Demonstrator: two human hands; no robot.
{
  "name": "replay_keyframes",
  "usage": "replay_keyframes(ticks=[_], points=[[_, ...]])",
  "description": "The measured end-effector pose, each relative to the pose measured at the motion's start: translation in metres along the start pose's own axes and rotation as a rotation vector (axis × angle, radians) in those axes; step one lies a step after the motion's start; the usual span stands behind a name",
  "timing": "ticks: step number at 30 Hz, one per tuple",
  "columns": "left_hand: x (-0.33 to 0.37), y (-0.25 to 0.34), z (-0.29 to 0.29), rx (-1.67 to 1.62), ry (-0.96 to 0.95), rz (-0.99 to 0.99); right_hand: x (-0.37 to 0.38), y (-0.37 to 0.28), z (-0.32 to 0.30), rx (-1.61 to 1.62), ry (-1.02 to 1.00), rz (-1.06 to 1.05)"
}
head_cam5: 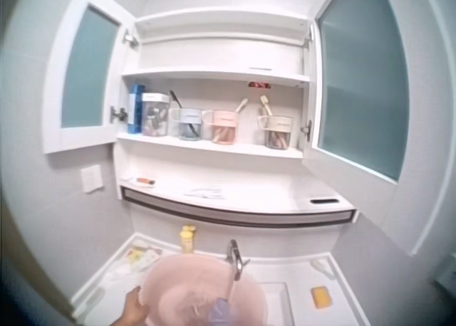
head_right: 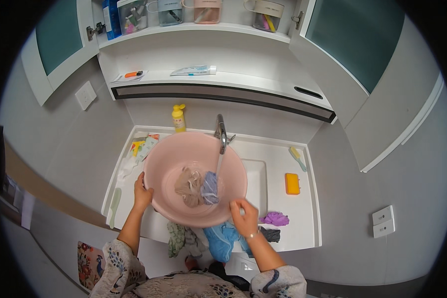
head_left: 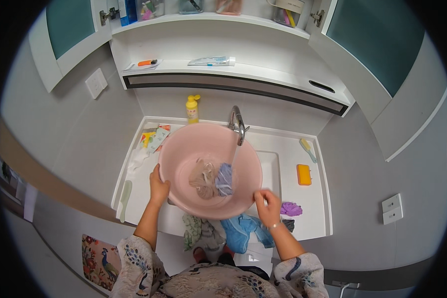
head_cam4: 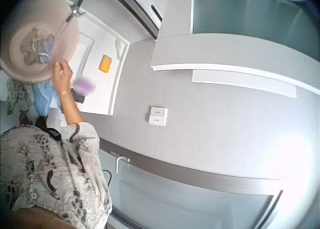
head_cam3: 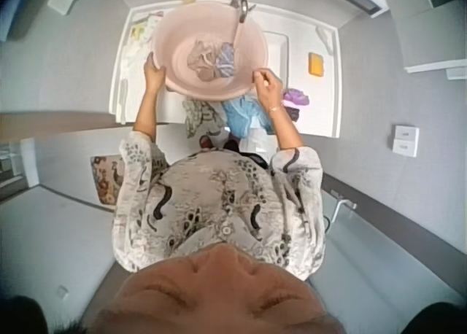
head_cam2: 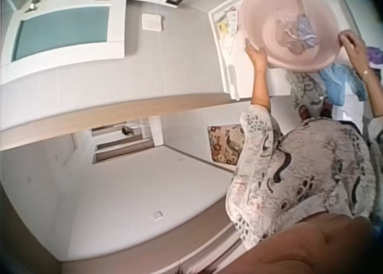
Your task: The person pours soapy water from a pink basin into the sink, then places several small garments into the basin. They turn on the tap and rinse the clothes by hand, repeatedly agitating and wringing them under running water.
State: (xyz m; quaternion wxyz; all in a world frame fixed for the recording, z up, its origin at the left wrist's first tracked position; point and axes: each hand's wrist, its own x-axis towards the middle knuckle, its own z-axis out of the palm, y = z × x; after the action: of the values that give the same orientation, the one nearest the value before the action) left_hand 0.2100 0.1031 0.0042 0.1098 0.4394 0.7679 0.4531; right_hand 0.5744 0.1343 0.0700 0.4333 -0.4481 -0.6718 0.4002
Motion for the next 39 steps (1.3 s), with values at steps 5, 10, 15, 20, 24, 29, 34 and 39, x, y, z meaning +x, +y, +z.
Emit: replay_keyframes(ticks=[5,10,15,20,24,29,34,39], points=[[-0.006,0.001,0.012,0.046,-0.004,0.029,-0.077,0.075,0.009,-0.518,-0.404,-0.108],[-0.003,-0.008,0.011,0.049,-0.044,0.037,-0.11,0.07,0.04,-0.962,-0.589,-0.01],[-0.004,-0.013,0.009,0.053,-0.049,0.057,-0.093,0.102,0.039,-0.903,-0.493,-0.054],[-0.004,-0.005,0.009,0.03,-0.041,0.029,-0.054,0.051,-0.009,-0.437,-0.483,-0.068],[-0.004,-0.013,0.01,0.009,-0.024,0.042,-0.02,-0.014,-0.037,-0.218,-0.431,-0.03],[-0.006,-0.009,0.008,-0.002,-0.042,0.016,0.006,-0.074,-0.052,-0.085,-0.187,-0.167],[-0.006,-0.016,0.01,-0.007,-0.02,0.039,0.028,-0.078,-0.02,-0.038,0.111,-0.307],[-0.007,-0.01,0.01,-0.003,-0.006,0.07,0.045,-0.035,0.033,0.036,0.392,-0.452]])
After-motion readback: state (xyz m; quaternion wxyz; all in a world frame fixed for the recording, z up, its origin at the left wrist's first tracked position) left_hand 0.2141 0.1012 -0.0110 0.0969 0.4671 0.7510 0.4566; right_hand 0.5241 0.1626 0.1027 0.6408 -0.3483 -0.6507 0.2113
